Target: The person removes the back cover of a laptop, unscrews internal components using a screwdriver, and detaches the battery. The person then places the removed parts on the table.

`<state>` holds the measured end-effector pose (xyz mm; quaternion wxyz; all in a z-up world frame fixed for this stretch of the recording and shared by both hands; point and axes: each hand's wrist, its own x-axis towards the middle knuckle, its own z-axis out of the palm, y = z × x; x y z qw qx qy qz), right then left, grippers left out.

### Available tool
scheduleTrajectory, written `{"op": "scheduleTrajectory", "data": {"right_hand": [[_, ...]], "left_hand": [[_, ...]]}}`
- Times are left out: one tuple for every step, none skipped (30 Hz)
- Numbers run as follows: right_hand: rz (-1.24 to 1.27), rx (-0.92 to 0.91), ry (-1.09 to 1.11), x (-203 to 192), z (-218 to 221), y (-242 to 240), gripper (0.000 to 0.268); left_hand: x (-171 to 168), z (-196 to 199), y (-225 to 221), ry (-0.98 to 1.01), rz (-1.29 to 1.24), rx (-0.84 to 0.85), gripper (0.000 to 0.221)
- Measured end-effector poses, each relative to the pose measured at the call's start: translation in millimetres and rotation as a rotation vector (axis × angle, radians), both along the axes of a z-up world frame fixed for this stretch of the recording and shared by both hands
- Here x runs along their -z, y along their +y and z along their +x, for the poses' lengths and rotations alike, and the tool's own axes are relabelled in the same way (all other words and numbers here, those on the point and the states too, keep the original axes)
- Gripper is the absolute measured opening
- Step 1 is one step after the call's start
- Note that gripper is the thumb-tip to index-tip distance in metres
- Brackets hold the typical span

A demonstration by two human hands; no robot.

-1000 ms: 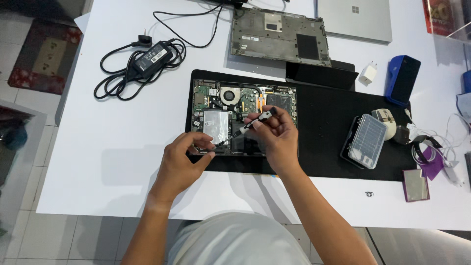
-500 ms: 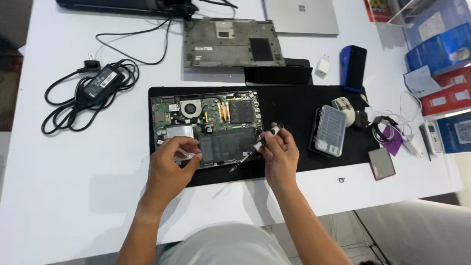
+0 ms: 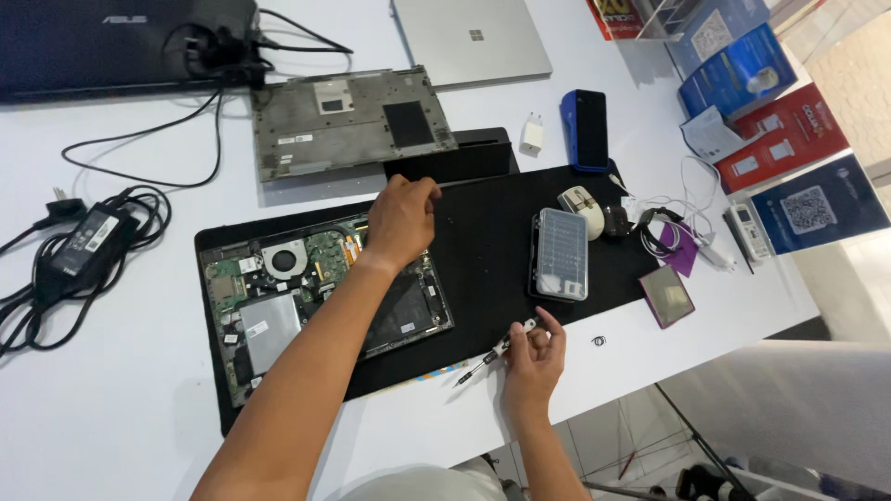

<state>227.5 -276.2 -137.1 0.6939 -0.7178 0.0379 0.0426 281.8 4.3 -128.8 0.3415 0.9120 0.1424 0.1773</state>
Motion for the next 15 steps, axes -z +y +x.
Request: {"op": "scheduleTrajectory", "data": {"right_hand": [[0.002, 0.012, 0.001, 1.6, 1.0, -0.4, 0.045], [0.012, 0.009, -0.002, 3.4, 1.9, -0.7, 0.046], [0.021, 0.005, -0.005, 5.1, 3.1, -1.1, 0.047], [0.023, 0.017, -0.005, 6.6, 3.4, -1.6, 0.047], [0.08, 0.026, 0.017, 8.2, 4.1, -1.5, 0.046], [0.136, 0.034, 0.039, 9.9, 4.5, -1.1, 0.045], [0.138, 0.042, 0.04, 9.8, 5.9, -0.9, 0.045], [0.114, 0.025, 0.018, 10.0, 6.7, -0.5, 0.046], [0.087, 0.0, 0.0, 9.9, 5.9, -1.8, 0.046], [0.084, 0.002, 0.006, 15.0, 7.0, -3.0, 0.046], [0.097, -0.03, -0.053, 20.0, 8.6, -4.5, 0.046], [0.11, -0.062, -0.111, 24.8, 9.5, -5.9, 0.045], [0.109, -0.068, -0.109, 25.8, 9.4, -6.6, 0.045], [0.12, -0.06, -0.101, 26.5, 9.1, -7.2, 0.046], [0.134, -0.052, -0.094, 27.5, 9.5, -6.4, 0.046]], "left_hand": [[9.4, 8.7, 4.8, 0.001, 0.002, 0.012, 0.026], [19.1, 17.5, 9.6, 0.035, 0.071, -0.003, 0.027], [28.8, 26.6, 14.1, 0.068, 0.14, -0.018, 0.029], [27.1, 28.2, 13.7, 0.068, 0.142, -0.006, 0.029], [25.3, 29.5, 13.9, 0.1, 0.131, -0.007, 0.031], [23.8, 30.5, 14.6, 0.133, 0.121, -0.009, 0.034], [21.3, 31.1, 14.2, 0.134, 0.123, 0.0, 0.034], [19.1, 31.1, 14.1, 0.141, 0.122, -0.006, 0.031], [18.0, 27.5, 12.9, 0.153, 0.117, -0.018, 0.029], [17.2, 27.8, 13.0, 0.159, 0.114, -0.016, 0.029], [16.7, 27.1, 13.0, 0.154, 0.109, -0.023, 0.03], [16.1, 25.7, 13.3, 0.15, 0.105, -0.03, 0.032], [19.9, 25.6, 13.7, 0.151, 0.103, -0.036, 0.032], [23.4, 25.3, 14.2, 0.136, 0.081, -0.037, 0.033], [26.1, 25.3, 16.0, 0.12, 0.063, -0.039, 0.034]]}}
